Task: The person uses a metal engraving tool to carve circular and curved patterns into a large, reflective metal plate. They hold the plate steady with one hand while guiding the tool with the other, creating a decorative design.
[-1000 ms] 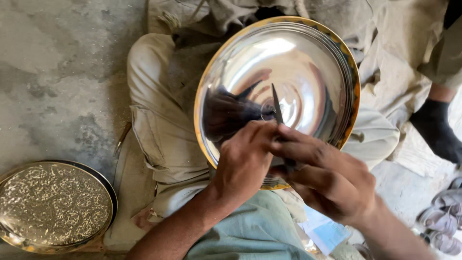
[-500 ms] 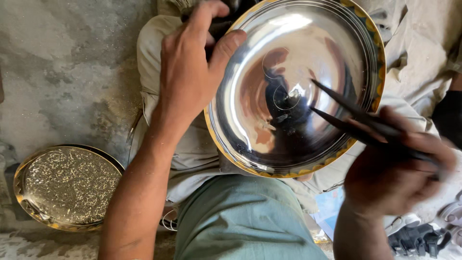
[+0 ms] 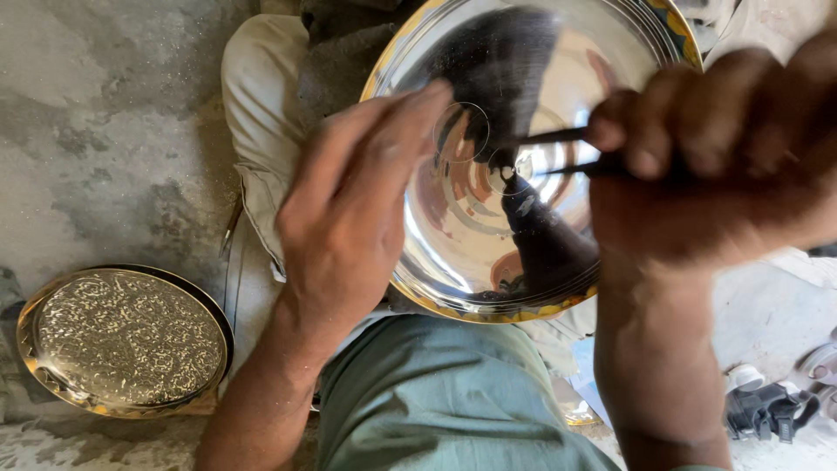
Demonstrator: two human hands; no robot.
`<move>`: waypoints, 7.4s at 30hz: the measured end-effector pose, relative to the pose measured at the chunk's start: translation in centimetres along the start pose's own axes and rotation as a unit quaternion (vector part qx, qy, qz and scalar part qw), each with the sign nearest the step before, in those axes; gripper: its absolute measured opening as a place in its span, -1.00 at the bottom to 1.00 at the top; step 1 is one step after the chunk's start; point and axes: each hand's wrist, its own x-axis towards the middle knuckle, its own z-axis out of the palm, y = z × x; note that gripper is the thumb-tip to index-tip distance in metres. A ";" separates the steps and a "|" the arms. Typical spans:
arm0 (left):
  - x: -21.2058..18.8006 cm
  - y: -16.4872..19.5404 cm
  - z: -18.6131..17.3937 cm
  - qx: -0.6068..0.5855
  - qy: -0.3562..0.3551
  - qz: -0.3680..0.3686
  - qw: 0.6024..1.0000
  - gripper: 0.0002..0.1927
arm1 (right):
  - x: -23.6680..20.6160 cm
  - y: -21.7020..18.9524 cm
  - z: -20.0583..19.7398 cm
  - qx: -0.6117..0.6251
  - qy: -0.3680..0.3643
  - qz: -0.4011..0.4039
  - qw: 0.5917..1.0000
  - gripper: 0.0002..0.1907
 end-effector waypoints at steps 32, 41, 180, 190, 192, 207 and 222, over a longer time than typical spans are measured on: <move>3.6 -2.0 0.3 -0.057 -0.146 -0.020 0.987 -0.76 | 3.0 7.3 1.1 0.000 -0.068 0.021 0.997 -0.58; 3.4 -2.2 0.4 -0.052 -0.151 -0.018 0.987 -0.77 | 3.7 5.5 2.9 -0.017 -0.084 0.034 0.996 -0.57; -0.3 6.9 6.2 0.082 -0.224 -0.026 0.971 -0.20 | -9.2 -9.6 3.2 -0.703 0.021 0.288 0.650 -0.48; 0.1 5.7 6.2 0.069 -0.240 -0.031 0.968 -0.12 | -7.2 -8.3 4.4 -0.709 0.010 0.327 0.625 -0.46; 0.2 5.4 6.2 0.074 -0.243 -0.026 0.967 -0.14 | -7.1 -8.1 4.5 -0.715 0.016 0.321 0.621 -0.47; 0.4 4.6 6.6 0.072 -0.252 -0.032 0.964 -0.15 | -6.8 -7.1 4.9 -0.733 0.003 0.335 0.592 -0.45; 0.9 4.4 6.4 0.103 -0.286 -0.014 0.953 -0.15 | -7.0 -5.6 5.7 -0.763 -0.023 0.341 0.549 -0.44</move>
